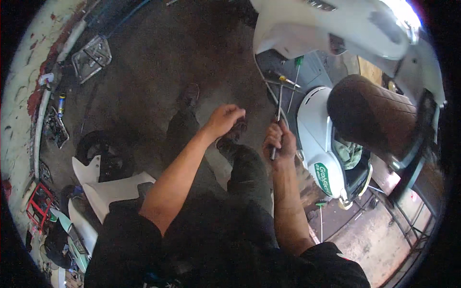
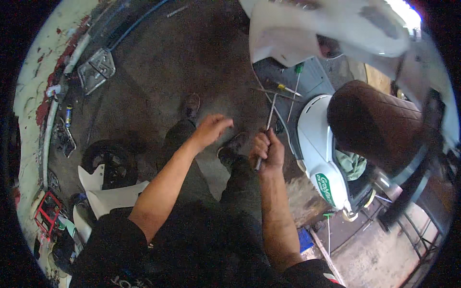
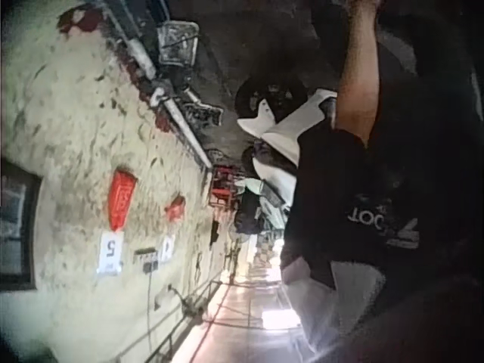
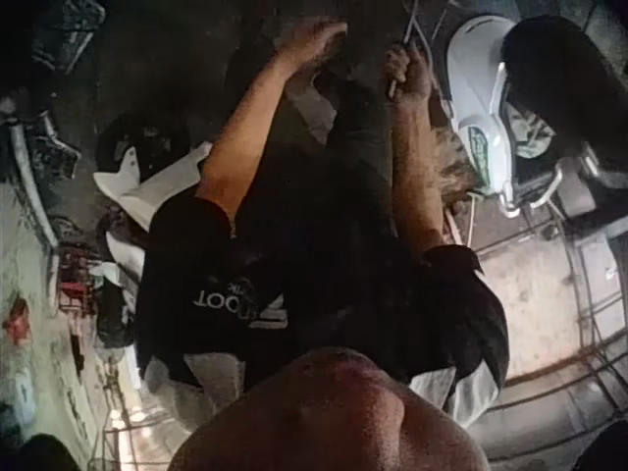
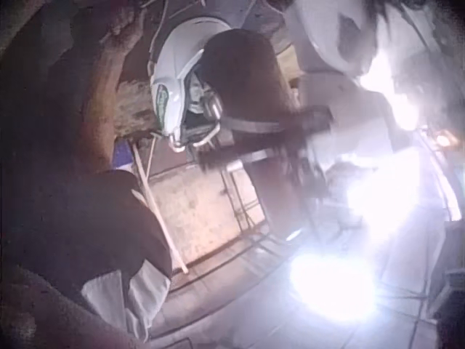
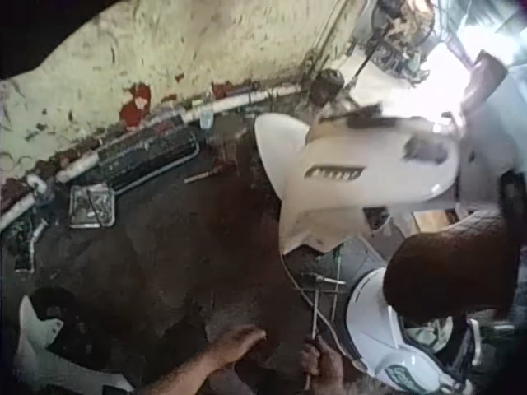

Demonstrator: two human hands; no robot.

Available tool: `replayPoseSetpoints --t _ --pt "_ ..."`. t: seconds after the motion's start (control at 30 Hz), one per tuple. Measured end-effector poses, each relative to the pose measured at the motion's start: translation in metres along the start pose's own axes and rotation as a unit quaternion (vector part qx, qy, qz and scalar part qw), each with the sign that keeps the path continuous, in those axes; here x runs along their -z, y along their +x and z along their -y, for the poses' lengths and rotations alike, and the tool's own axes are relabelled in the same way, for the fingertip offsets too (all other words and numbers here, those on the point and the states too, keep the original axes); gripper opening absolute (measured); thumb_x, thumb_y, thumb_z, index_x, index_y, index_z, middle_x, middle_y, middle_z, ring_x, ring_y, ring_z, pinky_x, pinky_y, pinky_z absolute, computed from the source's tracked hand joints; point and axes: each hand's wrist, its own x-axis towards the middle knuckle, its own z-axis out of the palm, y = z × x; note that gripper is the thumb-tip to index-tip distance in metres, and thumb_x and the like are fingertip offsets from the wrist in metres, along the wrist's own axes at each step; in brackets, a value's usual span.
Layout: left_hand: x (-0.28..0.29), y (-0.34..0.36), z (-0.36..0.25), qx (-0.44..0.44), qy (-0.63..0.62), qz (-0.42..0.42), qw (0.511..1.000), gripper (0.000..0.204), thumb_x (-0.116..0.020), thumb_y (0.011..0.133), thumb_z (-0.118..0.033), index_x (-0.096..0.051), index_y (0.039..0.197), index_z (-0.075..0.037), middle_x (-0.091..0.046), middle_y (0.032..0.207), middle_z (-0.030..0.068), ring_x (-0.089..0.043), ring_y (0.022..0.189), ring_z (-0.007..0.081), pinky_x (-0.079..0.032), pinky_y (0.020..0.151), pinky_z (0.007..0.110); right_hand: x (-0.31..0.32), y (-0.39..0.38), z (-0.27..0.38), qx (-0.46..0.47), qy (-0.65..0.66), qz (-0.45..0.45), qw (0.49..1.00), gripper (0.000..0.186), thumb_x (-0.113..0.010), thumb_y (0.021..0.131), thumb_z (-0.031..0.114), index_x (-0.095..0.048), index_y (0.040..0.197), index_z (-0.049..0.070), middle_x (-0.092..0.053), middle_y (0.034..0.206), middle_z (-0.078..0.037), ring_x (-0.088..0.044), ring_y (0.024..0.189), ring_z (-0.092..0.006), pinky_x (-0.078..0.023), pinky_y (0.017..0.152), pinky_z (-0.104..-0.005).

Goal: The person removes a cover from an electric scooter's compartment, uses a screwdriver to work on internal components near the battery, replaces the cover, and cleans the scooter's body with a cloth.

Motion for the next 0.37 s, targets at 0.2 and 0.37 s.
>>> replayPoseSetpoints --t 0.2,0.37 --pt "0.010 -0.102 -0.070 0.045 0.204 0.053 0.976 0.035 -0.062 0.090 -0.037 -0.066 0.089 -0.002 -0.058 0.075 0.0031 -0.054 0.074 0.0135 -0.043 0.067 0.033 -0.003 -0.114 -0.011 0.011 -0.426 -0.176 0.887 0.024 -0.054 0.097 0.030 -0.057 0.091 0.007 -0.039 0.059 0.002 -0.034 0.045 -0.0111 -0.029 0.041 -0.0276" --pt "0.036 -0.140 -0.111 0.055 0.359 -0.046 0.931 0.041 -0.062 0.087 -0.037 -0.068 0.100 0.001 -0.067 0.100 0.0164 -0.063 0.096 0.0276 -0.047 0.083 0.039 0.042 -0.237 0.022 0.099 -0.551 -0.240 0.793 0.025 -0.060 0.093 0.029 -0.059 0.093 0.004 -0.045 0.060 -0.001 -0.042 0.048 -0.0128 -0.030 0.044 -0.0300"
